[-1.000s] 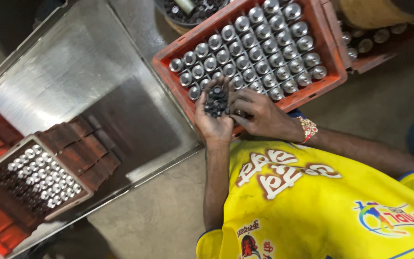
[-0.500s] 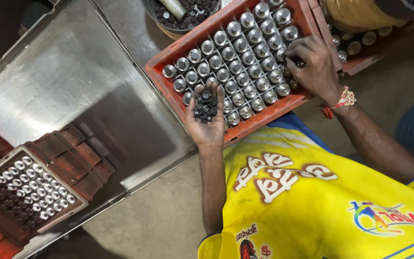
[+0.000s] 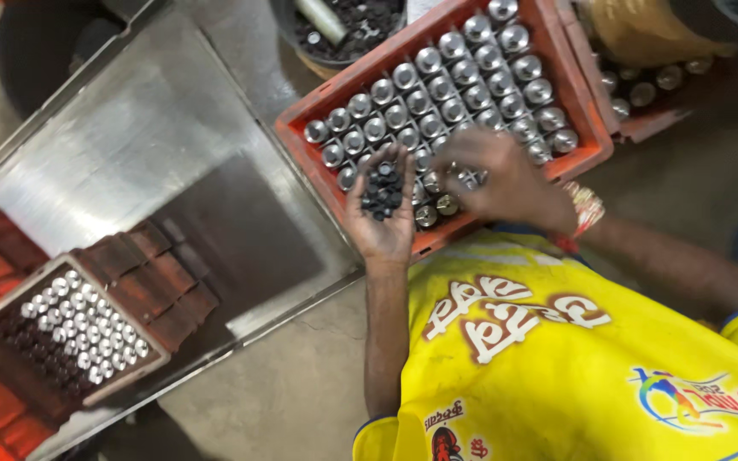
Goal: The person places small black cylindrical pieces into the openings of many small metal cups arranged in a red tray. After filling the cups, the person uses a cylindrical tool to press the pieces down into each cup. The person then uses both hands to adjust and align the cups within the tray.
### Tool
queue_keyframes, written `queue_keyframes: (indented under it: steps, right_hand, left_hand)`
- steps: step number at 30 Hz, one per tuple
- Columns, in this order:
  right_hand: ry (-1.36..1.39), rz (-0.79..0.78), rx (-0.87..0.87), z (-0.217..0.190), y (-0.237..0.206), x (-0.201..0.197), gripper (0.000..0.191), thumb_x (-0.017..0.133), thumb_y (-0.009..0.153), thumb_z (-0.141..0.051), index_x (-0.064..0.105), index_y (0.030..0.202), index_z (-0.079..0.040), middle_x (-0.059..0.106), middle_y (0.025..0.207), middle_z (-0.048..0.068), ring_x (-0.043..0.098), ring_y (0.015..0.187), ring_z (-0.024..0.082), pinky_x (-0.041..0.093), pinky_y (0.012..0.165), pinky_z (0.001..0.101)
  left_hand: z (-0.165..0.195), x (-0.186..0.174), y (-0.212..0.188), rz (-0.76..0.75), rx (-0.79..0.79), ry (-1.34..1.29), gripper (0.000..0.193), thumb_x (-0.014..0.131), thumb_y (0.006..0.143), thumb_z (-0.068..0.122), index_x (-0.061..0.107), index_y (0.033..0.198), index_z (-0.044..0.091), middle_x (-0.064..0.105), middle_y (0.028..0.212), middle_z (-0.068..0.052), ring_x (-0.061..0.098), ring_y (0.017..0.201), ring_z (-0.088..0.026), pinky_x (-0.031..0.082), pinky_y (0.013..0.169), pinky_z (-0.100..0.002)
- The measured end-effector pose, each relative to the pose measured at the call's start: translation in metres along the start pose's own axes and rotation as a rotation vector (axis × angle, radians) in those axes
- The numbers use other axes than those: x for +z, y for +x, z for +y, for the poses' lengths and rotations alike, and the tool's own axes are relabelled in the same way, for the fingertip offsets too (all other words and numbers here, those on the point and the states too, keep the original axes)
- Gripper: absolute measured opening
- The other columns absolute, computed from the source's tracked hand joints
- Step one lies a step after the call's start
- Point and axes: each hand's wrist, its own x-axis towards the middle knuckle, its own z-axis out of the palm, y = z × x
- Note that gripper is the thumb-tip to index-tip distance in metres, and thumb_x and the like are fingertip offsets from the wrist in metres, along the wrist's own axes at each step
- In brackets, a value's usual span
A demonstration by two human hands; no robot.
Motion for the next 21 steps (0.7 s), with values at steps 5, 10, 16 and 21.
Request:
queue_keyframes:
  steps: [5,10,16,21]
  right_hand:
    - [-0.016,-0.023,-0.065,-0.029,-0.007,0.052,0.026,0.082,0.080,-0.007,0.069,0.101,-0.002,0.063,0.106,0.013,0.065,0.097,0.031,0.055,0.084,0.0415]
    - [-0.036,-0.126,-0.010,-0.016,-0.015,0.061,0.023,0.081,0.076,-0.005,0.067,0.093,-0.003,0.065,0.106,0.012,0.064,0.096,0.032,0.054,0.082,0.0419]
    - [0.051,0.030,0.002,0.007,-0.020,0.016,0.028,0.085,0.079,-0.008,0.067,0.100,-0.004,0.065,0.103,0.011,0.063,0.103,0.030,0.051,0.090,0.0437]
    - [-0.737,-0.051,-0.011,0.082,-0.024,-0.059,0.019,0.082,0.091,-0.009,0.069,0.104,-0.007,0.066,0.109,0.006,0.057,0.107,0.027,0.045,0.099,0.0433]
  left_hand:
    - [-0.002,-0.011,-0.007,-0.052,0.060,0.081,0.041,0.041,0.108,0.021,0.063,0.126,-0.008,0.066,0.131,-0.025,0.063,0.126,-0.038,0.047,0.117,-0.051]
    - [-0.005,-0.021,-0.005,-0.025,0.080,0.106,0.040,0.041,0.108,0.020,0.064,0.124,-0.009,0.067,0.129,-0.025,0.063,0.125,-0.040,0.047,0.116,-0.052]
    - [-0.003,-0.012,-0.006,0.002,0.004,-0.052,0.036,0.046,0.105,0.016,0.063,0.121,-0.010,0.067,0.125,-0.028,0.063,0.124,-0.040,0.050,0.115,-0.053]
    - [0.014,-0.010,-0.002,-0.015,0.015,-0.122,0.033,0.048,0.102,0.014,0.063,0.120,-0.010,0.067,0.124,-0.029,0.064,0.123,-0.040,0.051,0.113,-0.053]
